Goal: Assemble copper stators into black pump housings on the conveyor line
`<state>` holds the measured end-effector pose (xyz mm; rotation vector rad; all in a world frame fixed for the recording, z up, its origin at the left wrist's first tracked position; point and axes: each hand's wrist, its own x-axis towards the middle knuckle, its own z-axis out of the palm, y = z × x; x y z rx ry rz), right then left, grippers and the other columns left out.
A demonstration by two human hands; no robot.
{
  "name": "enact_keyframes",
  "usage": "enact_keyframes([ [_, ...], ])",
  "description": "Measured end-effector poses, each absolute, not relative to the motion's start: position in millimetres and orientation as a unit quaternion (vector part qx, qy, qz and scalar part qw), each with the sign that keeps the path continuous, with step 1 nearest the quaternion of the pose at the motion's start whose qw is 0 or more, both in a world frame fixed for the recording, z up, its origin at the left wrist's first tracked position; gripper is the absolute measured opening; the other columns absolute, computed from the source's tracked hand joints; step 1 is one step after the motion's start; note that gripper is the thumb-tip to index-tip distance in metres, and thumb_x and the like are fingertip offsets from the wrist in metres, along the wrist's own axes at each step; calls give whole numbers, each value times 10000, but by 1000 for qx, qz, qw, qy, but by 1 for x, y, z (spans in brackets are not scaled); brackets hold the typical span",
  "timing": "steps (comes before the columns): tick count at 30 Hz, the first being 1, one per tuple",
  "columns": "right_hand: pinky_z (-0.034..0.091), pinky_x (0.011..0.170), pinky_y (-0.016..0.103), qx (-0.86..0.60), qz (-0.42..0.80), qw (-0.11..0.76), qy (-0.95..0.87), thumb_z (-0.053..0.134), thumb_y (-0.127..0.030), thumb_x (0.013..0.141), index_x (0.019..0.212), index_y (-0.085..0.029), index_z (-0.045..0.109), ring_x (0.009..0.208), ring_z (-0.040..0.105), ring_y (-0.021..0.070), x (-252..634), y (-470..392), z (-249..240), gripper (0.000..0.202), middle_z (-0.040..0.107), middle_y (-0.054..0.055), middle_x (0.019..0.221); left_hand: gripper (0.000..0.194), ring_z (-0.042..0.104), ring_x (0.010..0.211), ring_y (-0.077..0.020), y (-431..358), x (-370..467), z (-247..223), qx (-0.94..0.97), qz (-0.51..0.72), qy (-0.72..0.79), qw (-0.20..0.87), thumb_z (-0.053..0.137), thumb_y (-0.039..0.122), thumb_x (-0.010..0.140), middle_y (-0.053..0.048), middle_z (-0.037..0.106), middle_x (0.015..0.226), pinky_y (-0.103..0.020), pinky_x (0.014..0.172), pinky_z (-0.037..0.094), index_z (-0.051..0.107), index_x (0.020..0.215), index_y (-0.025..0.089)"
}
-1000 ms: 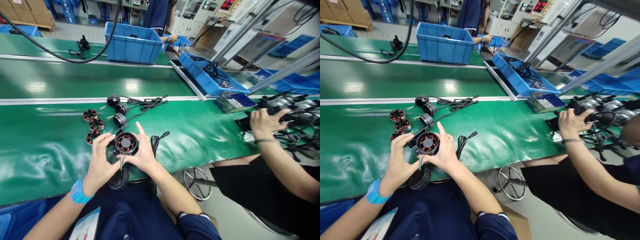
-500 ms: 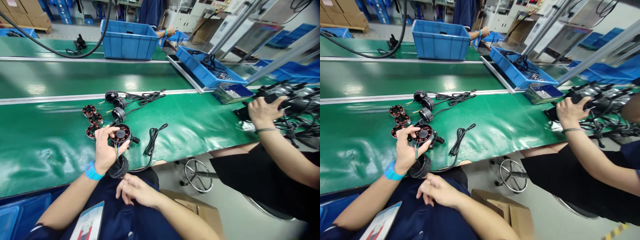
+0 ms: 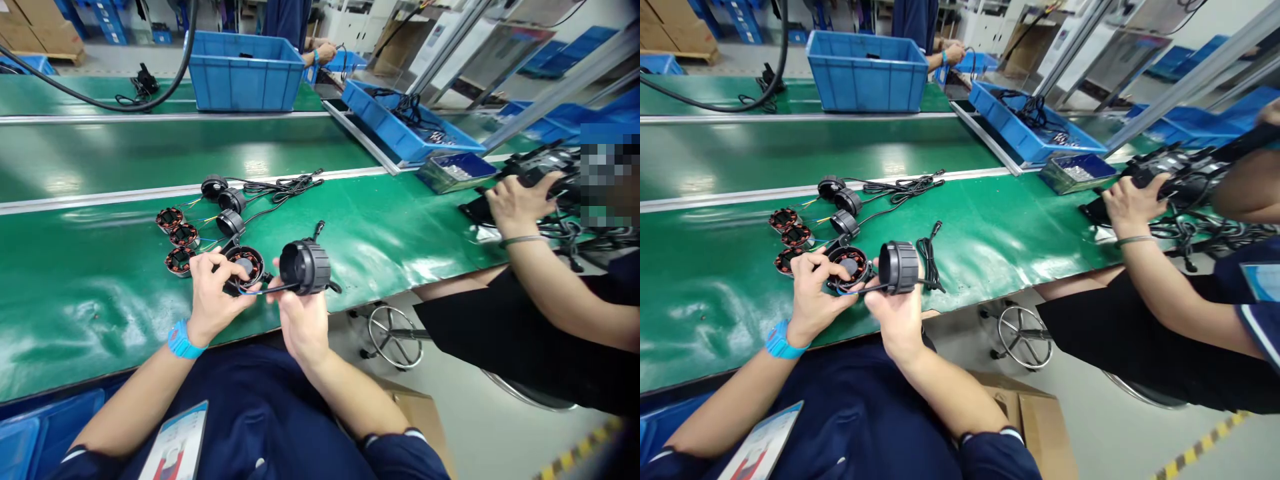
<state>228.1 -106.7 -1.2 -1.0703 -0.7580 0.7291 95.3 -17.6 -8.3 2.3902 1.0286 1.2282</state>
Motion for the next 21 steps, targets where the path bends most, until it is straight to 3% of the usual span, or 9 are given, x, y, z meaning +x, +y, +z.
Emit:
enact_keyframes([
  [3,612,813,370,-520,273,720,-369,794,-593,798,1525,-275,217,757,639,154,250,-69,6,981,623,124,1248,284,478,1109,-287,-14,94,-6,833,403,351,144,825,407,743,-57,486,954,-502,1071,449,614,776,219],
  [6,615,846,382,-519,298,661,-454,810,-559,773,1499,-217,309,822,674,176,278,-37,6,946,648,124,1221,319,475,1104,-273,-6,92,-5,846,392,316,177,827,401,738,-48,473,963,-506,1091,452,568,781,221],
  [8,598,938,417,-494,309,610,-538,798,-547,782,1454,-193,403,1002,691,225,296,-22,9,856,634,139,1277,314,474,1073,-247,-1,91,-5,847,397,286,206,832,382,749,-38,484,964,-497,1112,451,571,830,228],
  [12,464,1159,457,-419,287,478,-717,777,-464,819,1443,-201,484,1348,556,273,320,1,26,738,568,123,1438,267,480,1044,-217,4,88,-6,841,415,247,245,841,358,776,-29,501,971,-482,1128,443,629,893,246],
  [15,444,1178,437,-363,301,386,-793,756,-393,844,1472,-231,475,1365,550,253,325,12,37,707,558,86,1471,222,496,1041,-211,6,85,-5,849,409,226,245,835,366,796,-40,512,1003,-433,1053,470,656,800,235],
  [18,475,1143,410,-327,360,348,-802,721,-346,868,1482,-221,447,1331,582,239,325,16,40,684,573,83,1455,216,526,1141,-241,12,79,-2,868,402,205,208,829,382,811,-68,552,1103,-418,1008,479,688,749,231],
  [21,508,1093,413,-356,378,338,-785,724,-293,810,1459,-193,459,1279,616,264,324,10,37,707,595,103,1420,183,537,1249,-276,18,68,6,891,408,183,76,840,387,815,-72,651,1127,-430,1037,467,747,907,258],
])
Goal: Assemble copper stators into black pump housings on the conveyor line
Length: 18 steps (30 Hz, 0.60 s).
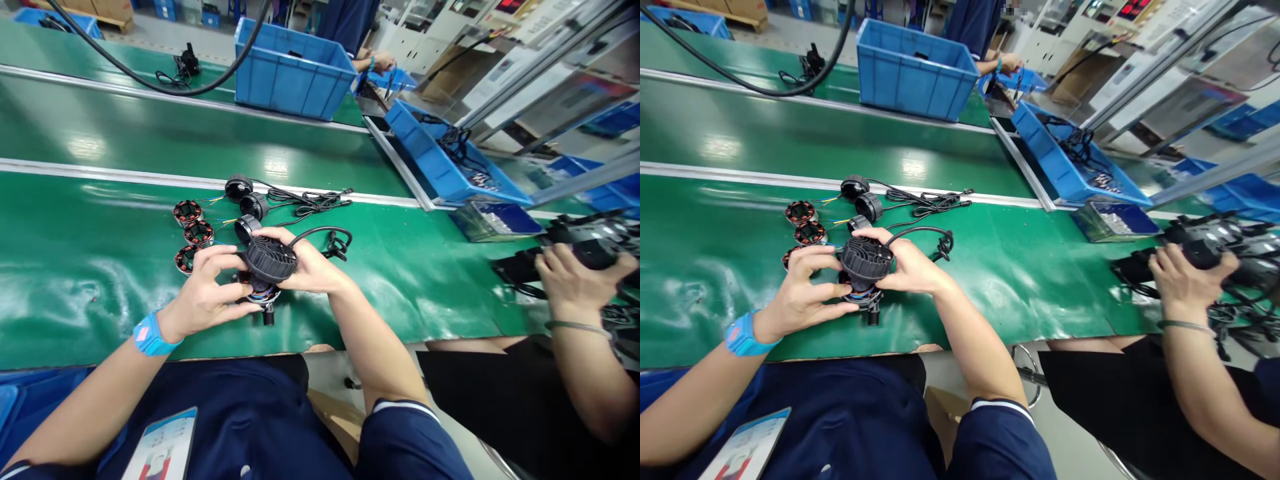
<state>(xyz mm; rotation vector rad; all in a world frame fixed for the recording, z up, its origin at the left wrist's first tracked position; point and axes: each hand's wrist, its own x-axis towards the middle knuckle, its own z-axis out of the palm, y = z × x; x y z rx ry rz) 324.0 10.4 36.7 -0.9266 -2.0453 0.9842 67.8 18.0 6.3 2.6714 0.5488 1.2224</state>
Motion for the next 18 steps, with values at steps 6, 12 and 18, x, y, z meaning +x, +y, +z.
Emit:
enact_keyframes([
  [6,524,1034,411,-492,312,377,-720,711,-188,684,1450,-208,479,1201,654,282,316,-18,25,800,642,91,1354,230,691,1119,-191,18,51,31,939,309,123,-83,667,195,956,-55,766,1164,-330,970,499,691,1185,183],
  [12,554,978,407,-525,281,386,-705,707,-227,690,1427,-231,508,1133,680,274,309,-32,24,764,648,79,1347,221,712,1016,-266,-3,59,31,956,228,144,-114,553,79,944,-140,722,1266,-421,939,551,672,1127,117],
  [18,509,1067,437,-498,272,396,-722,842,-467,758,1460,-200,461,1225,626,295,310,-33,26,842,601,125,1398,197,693,1097,-249,-4,55,22,960,233,143,-60,650,216,966,-179,701,1272,-458,1158,475,653,1114,86],
])
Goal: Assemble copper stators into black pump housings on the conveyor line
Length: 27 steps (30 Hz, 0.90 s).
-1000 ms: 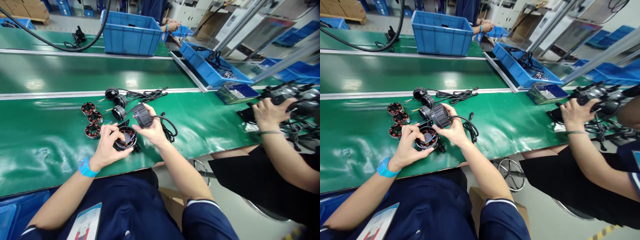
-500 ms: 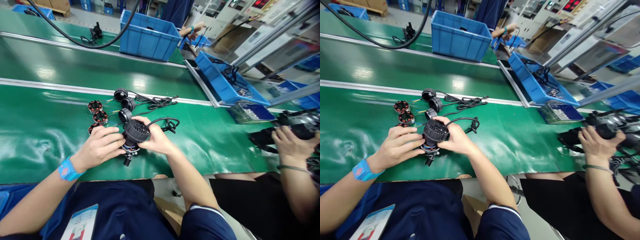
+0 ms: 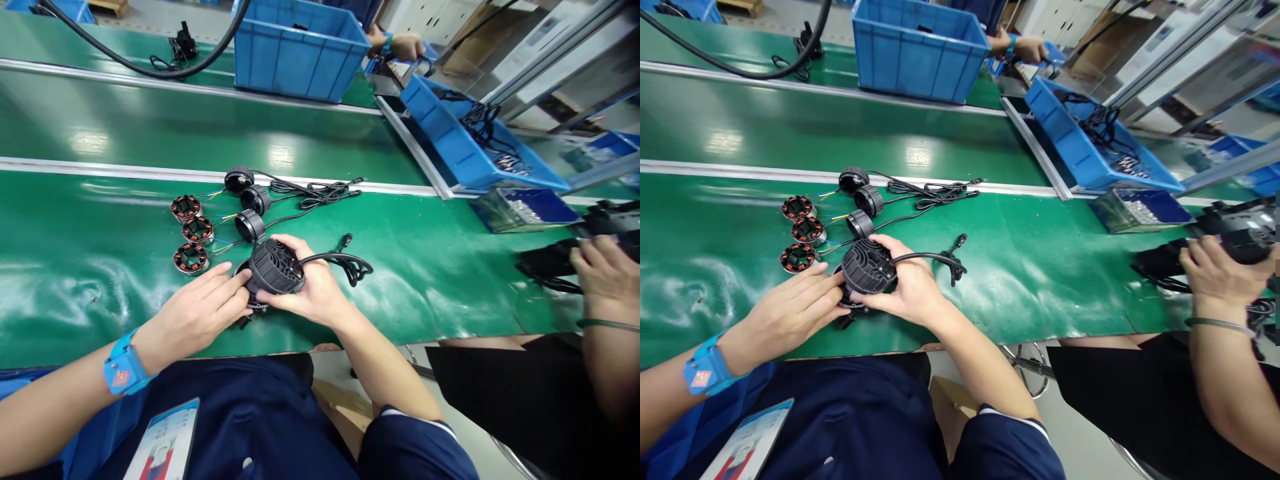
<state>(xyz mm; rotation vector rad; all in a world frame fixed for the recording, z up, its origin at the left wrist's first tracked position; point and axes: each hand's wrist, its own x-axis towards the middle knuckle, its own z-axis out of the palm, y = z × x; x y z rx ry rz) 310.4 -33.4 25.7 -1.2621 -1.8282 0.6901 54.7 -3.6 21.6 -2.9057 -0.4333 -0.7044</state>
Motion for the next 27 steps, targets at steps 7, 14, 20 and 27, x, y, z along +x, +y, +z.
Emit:
enact_keyframes([
  [7,398,1160,486,-335,334,340,-813,677,-742,859,1522,-264,427,1368,483,309,328,-8,30,855,527,114,1462,136,731,1025,-191,32,50,35,-972,-228,-58,-9,610,227,996,-79,763,1118,-417,1162,504,666,1087,142],
  [14,467,1033,483,-378,322,222,-840,752,-722,802,1573,-330,392,1150,552,301,330,-5,47,937,601,86,1277,450,743,1040,-209,36,46,42,-912,-393,-111,36,779,434,880,-80,776,1111,-391,1060,560,657,1238,190],
  [20,409,1163,497,-388,303,209,-845,725,-693,846,1594,-262,369,1363,497,340,329,-14,46,934,514,131,1476,987,140,1598,-370,21,89,67,-954,-247,-170,13,544,726,920,-199,328,1659,-566,1310,141,259,1612,83],
  [27,249,1291,459,-382,311,305,-815,913,-607,662,1647,-155,126,1560,258,330,324,-34,13,1340,227,206,1678,739,460,1456,-311,21,91,57,-974,-154,-154,-57,549,489,1005,-202,471,1561,-476,1198,437,304,1583,100],
])
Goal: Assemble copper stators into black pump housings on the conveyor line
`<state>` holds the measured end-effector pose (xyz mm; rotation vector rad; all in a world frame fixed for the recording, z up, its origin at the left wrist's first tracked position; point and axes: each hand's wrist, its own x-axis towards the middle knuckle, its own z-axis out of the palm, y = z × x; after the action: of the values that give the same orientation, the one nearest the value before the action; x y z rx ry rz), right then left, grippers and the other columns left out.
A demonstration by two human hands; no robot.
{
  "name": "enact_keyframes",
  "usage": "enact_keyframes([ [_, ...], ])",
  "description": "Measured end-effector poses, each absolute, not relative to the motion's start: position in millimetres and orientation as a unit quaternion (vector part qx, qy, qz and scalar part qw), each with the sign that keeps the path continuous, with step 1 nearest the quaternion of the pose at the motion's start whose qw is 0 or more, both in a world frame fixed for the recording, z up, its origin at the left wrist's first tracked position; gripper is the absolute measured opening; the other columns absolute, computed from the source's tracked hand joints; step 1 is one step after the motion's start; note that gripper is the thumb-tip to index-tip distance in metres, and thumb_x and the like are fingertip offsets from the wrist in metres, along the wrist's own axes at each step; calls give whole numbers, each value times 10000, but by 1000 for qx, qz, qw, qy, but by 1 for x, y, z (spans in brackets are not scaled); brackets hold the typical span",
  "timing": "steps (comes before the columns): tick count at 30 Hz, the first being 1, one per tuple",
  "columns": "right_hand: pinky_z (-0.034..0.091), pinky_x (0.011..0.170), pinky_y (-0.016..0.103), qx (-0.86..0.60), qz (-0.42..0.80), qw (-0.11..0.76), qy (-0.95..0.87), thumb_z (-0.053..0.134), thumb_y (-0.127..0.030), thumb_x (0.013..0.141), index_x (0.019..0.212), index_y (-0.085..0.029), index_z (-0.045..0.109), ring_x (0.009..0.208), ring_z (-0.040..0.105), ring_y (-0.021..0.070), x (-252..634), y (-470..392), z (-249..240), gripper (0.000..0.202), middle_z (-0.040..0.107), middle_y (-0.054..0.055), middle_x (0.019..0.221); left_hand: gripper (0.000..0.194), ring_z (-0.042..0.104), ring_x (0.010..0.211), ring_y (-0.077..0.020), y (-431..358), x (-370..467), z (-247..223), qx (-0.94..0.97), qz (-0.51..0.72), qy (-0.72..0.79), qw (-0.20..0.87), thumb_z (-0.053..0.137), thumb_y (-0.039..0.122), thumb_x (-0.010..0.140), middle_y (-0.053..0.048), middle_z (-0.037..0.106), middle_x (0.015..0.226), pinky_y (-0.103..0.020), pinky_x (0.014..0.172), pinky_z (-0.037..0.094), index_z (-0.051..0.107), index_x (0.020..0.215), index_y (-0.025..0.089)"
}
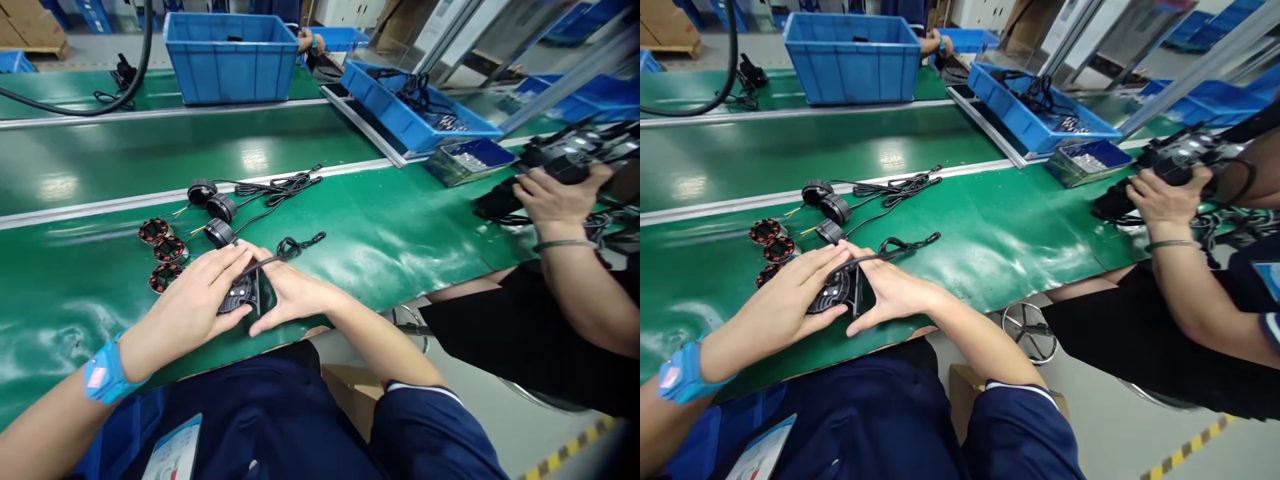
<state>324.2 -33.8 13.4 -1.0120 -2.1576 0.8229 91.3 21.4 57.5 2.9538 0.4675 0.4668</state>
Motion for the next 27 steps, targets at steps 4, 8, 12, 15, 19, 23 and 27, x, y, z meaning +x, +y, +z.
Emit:
enact_keyframes([
  [4,267,1291,468,-394,303,354,-793,908,-538,702,1632,-188,226,1579,223,311,318,-45,5,1206,279,174,1668,704,530,1376,-314,24,94,53,969,174,152,87,596,440,985,-195,526,1495,-481,1132,507,339,1568,142],
  [8,541,1087,440,-460,219,406,-759,849,-546,794,1394,-204,586,1267,636,286,328,-76,2,739,654,127,1364,674,510,1418,-313,30,99,49,965,193,128,122,630,400,963,-181,517,1521,-537,1200,438,360,1542,185],
  [12,620,791,397,-562,25,480,-673,789,-439,880,1030,-263,712,767,709,211,360,-91,-12,244,745,31,877,540,540,1402,-308,32,96,32,911,332,154,189,788,355,860,-194,546,1474,-547,1153,485,475,1272,200],
  [15,440,1122,592,-634,30,409,-656,809,-482,827,1226,-228,664,1255,593,342,384,-74,-21,494,671,135,1277,542,476,1455,-339,28,89,15,871,394,155,250,854,388,797,-229,453,1536,-581,1142,480,444,1108,217],
  [19,474,1037,607,-653,190,313,-663,595,-377,983,985,-181,650,972,681,299,388,-56,-21,204,707,108,946,535,423,1494,-349,19,72,-10,868,362,151,303,721,258,902,-257,335,1603,-629,1144,451,351,1288,244],
  [23,601,725,367,-605,359,394,-591,410,-542,1063,933,-200,565,758,661,189,357,-66,-13,397,654,38,831,667,556,1381,-338,13,62,-30,881,373,224,183,757,242,880,-161,564,1370,-577,1092,528,349,1407,270],
  [27,634,780,332,-457,616,504,-397,734,-647,848,1282,-267,470,1121,635,211,319,-71,-14,635,550,85,1355,701,581,1346,-337,11,67,-38,875,394,234,155,793,283,859,-132,593,1336,-569,1068,553,384,1428,284],
])
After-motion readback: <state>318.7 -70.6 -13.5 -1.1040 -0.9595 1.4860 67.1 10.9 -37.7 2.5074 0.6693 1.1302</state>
